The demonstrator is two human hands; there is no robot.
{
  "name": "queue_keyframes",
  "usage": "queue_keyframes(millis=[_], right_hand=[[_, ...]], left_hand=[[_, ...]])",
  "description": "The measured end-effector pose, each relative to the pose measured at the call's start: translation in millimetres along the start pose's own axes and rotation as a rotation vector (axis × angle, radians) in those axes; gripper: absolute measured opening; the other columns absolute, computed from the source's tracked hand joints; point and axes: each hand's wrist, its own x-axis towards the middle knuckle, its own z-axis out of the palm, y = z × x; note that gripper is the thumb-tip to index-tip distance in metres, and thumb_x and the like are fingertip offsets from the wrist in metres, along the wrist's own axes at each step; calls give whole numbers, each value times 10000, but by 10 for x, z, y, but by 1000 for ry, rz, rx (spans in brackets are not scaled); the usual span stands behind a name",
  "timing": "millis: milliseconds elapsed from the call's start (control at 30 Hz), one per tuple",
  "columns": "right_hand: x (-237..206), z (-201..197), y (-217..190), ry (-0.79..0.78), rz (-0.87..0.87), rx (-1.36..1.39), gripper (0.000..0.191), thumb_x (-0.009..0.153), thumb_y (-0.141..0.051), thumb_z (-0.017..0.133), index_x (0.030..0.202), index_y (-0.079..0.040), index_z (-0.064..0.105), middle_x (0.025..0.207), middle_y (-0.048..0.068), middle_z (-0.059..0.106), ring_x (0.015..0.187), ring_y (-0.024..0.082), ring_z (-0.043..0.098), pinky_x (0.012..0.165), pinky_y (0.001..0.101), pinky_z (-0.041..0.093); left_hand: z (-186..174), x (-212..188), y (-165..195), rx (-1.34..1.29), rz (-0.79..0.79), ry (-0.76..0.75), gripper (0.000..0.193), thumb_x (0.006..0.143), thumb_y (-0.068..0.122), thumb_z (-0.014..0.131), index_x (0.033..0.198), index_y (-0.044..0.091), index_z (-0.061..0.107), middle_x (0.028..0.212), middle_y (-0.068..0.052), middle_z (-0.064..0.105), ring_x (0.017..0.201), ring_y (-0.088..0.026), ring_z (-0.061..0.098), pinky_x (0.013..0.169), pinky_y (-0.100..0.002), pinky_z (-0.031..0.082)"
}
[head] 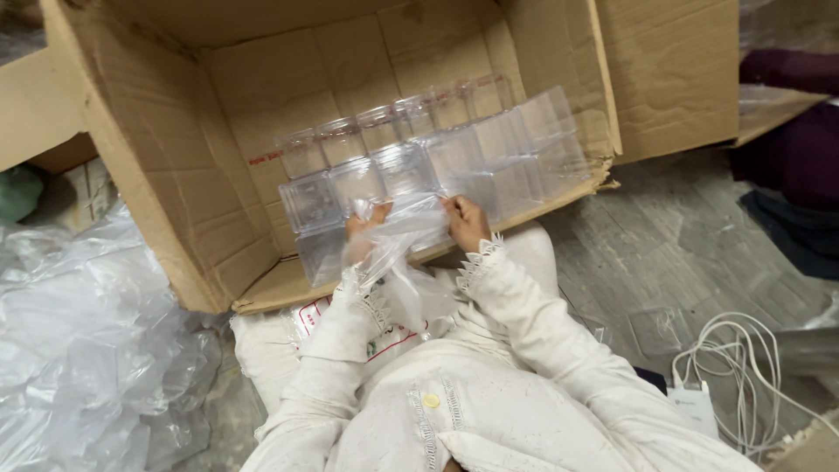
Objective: The person sits on the floor and wraps clear plastic containers in plastic bags one at a time, placing each bagged container into a cardboard box in front of them. Other workers nearby perform the same bagging work.
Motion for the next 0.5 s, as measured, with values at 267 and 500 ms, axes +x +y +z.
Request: queue_keyframes(millis=[267,500], right_hand=[[-46,58,-49,-82,39,-14,236,1084,-211,661,916,-54,607,800,23,495,722,146,438,619,349,359],[-789,842,-618,-751,318,486,155,1027,-189,647,977,-42,636,813,14,589,717,114,530,631,306,441]], left_hand=[[-167,-161,-343,-372,22,-233,497,956,247,644,1355,-9,495,1232,-186,619,830,-275,638,730,-413,507],[-298,-1460,-693,-661,19,-826,593,946,253,637,1442,-19,458,1333,-216,613,864,-305,650,760,-430,509]])
